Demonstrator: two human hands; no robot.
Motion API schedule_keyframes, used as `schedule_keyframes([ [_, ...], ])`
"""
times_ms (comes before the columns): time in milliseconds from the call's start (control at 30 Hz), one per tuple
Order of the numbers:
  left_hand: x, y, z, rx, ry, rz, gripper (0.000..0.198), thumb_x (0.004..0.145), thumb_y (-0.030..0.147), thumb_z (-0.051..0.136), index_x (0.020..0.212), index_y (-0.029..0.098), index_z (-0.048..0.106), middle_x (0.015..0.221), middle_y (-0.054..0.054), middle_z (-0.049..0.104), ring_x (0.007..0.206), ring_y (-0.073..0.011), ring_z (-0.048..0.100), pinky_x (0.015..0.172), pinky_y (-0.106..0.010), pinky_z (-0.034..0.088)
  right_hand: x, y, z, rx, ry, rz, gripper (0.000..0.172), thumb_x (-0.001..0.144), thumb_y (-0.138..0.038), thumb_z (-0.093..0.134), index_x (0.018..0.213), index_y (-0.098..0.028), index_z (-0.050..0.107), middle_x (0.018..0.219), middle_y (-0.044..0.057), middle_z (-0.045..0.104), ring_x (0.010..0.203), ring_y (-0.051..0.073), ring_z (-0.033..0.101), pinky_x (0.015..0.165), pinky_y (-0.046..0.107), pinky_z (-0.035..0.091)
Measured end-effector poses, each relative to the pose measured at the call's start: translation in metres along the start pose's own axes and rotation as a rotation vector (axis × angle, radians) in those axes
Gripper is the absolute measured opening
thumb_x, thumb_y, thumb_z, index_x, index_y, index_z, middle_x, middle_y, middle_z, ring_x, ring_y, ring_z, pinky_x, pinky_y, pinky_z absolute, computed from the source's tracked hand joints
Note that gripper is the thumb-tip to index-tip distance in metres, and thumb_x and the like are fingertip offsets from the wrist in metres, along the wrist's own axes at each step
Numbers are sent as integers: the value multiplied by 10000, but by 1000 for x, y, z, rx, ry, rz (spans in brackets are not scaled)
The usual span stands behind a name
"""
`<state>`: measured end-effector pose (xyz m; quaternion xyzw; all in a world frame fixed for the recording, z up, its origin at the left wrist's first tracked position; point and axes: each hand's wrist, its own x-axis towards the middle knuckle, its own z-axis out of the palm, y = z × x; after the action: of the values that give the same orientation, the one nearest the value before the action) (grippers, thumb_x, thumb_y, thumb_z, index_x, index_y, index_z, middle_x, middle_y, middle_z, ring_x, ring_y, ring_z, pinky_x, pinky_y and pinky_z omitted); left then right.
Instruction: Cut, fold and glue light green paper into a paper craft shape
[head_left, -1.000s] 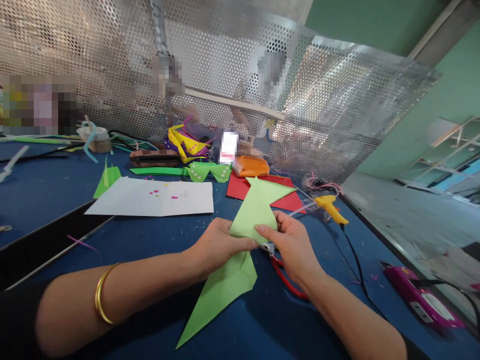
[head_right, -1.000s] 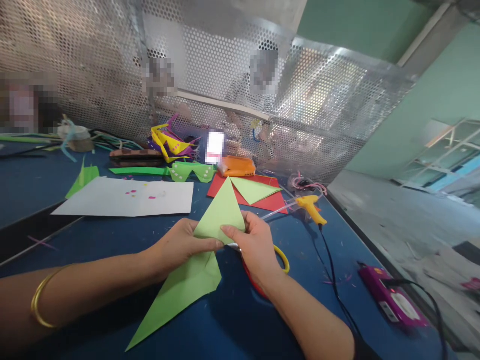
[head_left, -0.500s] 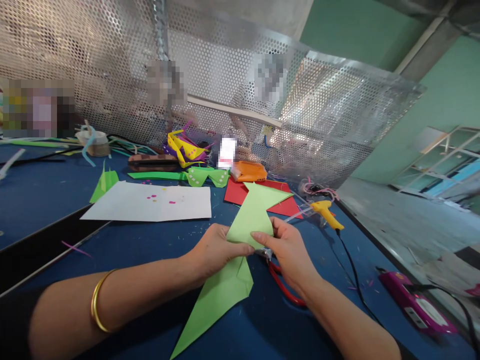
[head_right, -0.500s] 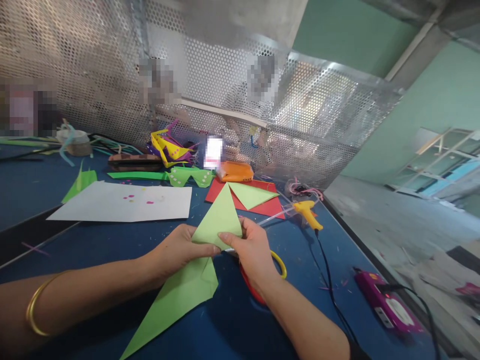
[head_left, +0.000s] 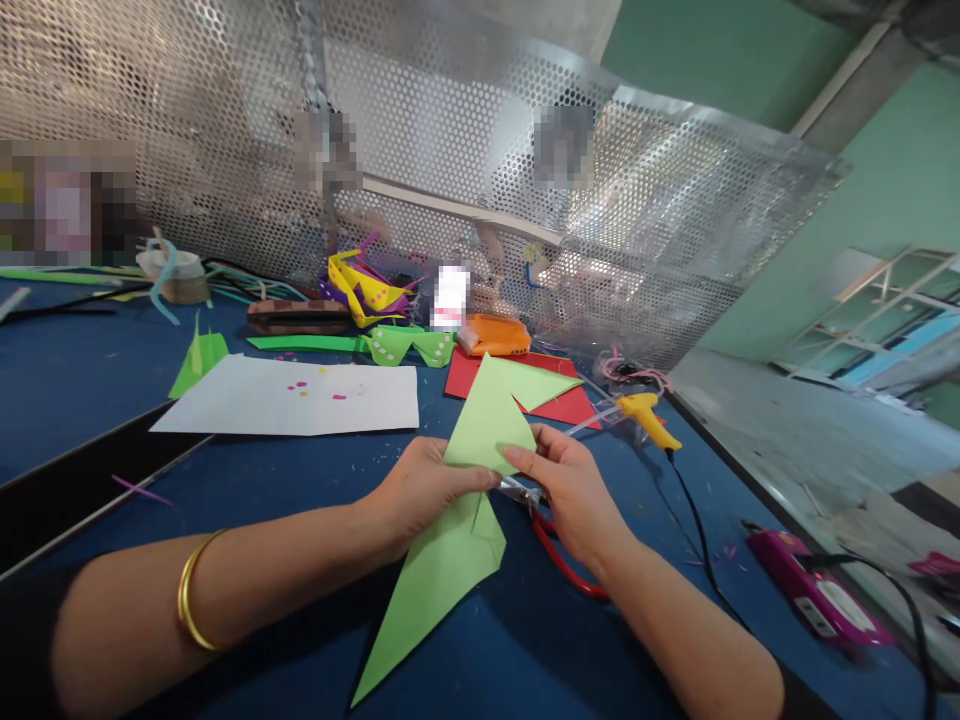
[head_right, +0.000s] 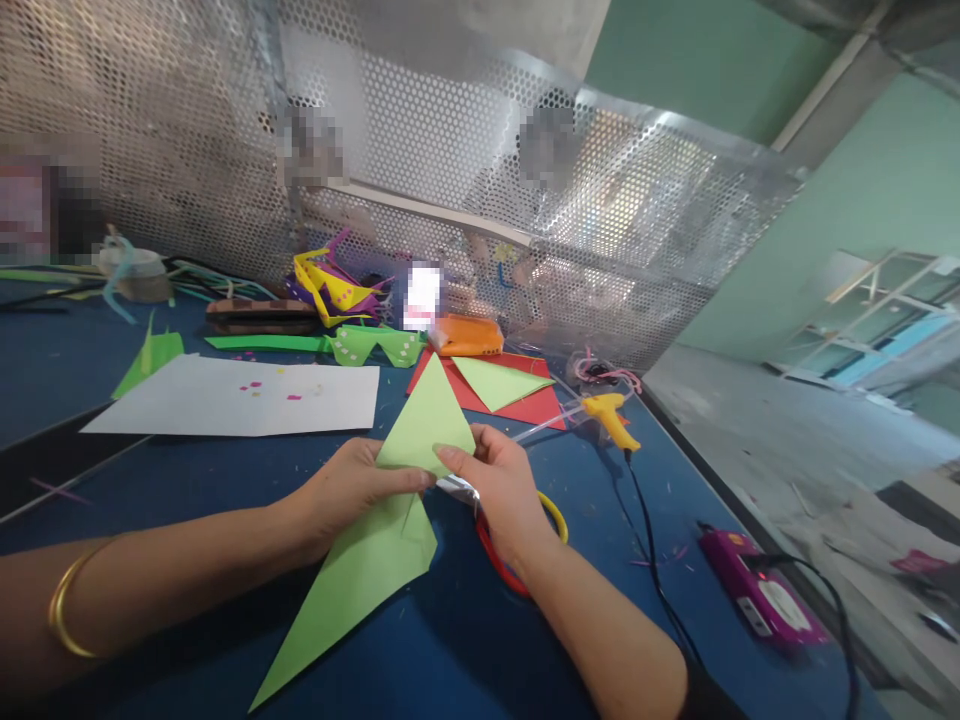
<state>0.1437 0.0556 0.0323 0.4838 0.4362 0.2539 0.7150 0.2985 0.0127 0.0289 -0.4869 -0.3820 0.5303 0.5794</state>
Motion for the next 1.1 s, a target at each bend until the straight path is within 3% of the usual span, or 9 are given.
schedule_keyframes([
  [200, 2, -5, 0, 0, -46, -30, 99, 631, 202, 764, 678, 136, 707, 498, -5, 641, 423, -138, 573, 448, -241, 436, -2, 1, 2, -43, 30, -38, 337, 595, -293, 836, 859, -173, 664, 774, 12, 735, 646, 156, 654, 651, 288, 524],
  [433, -1, 5, 1, -126, -14, -14, 164, 635, 233, 770, 758, 131, 733, 545, -34, 676, 442, -169, 601, 478, -295, 501, 2, -4, -3, -72, 34, -93, 303, 707, -395, 774, 891, -175, 675, 871, 42, 736, 754, 162, 660, 746, 288, 515],
  [667, 1, 6, -1, -179, -15, 4, 247, 626, 218, 788, 857, 138, 754, 620, -54, 714, 498, -182, 634, 538, -314, 527, 2, -5, 0, -93, 85, -22, 302, 606, -326, 831, 815, -173, 675, 759, 25, 720, 690, 164, 658, 683, 288, 525],
  [967, 1, 4, 0, -203, -59, -44, 237, 610, 227, 790, 819, 122, 748, 596, -64, 701, 493, -197, 626, 532, -336, 524, 3, -1, -2, -34, 72, -88, 335, 607, -268, 818, 885, -185, 652, 681, -14, 684, 640, 147, 637, 682, 287, 513],
  [1100, 0, 5, 1, -161, -30, -13, 201, 624, 229, 780, 794, 128, 748, 542, -41, 675, 450, -165, 594, 494, -288, 487, 0, -3, 2, -43, 60, -93, 399, 625, -317, 822, 957, -197, 635, 823, 20, 730, 771, 191, 685, 746, 317, 526],
])
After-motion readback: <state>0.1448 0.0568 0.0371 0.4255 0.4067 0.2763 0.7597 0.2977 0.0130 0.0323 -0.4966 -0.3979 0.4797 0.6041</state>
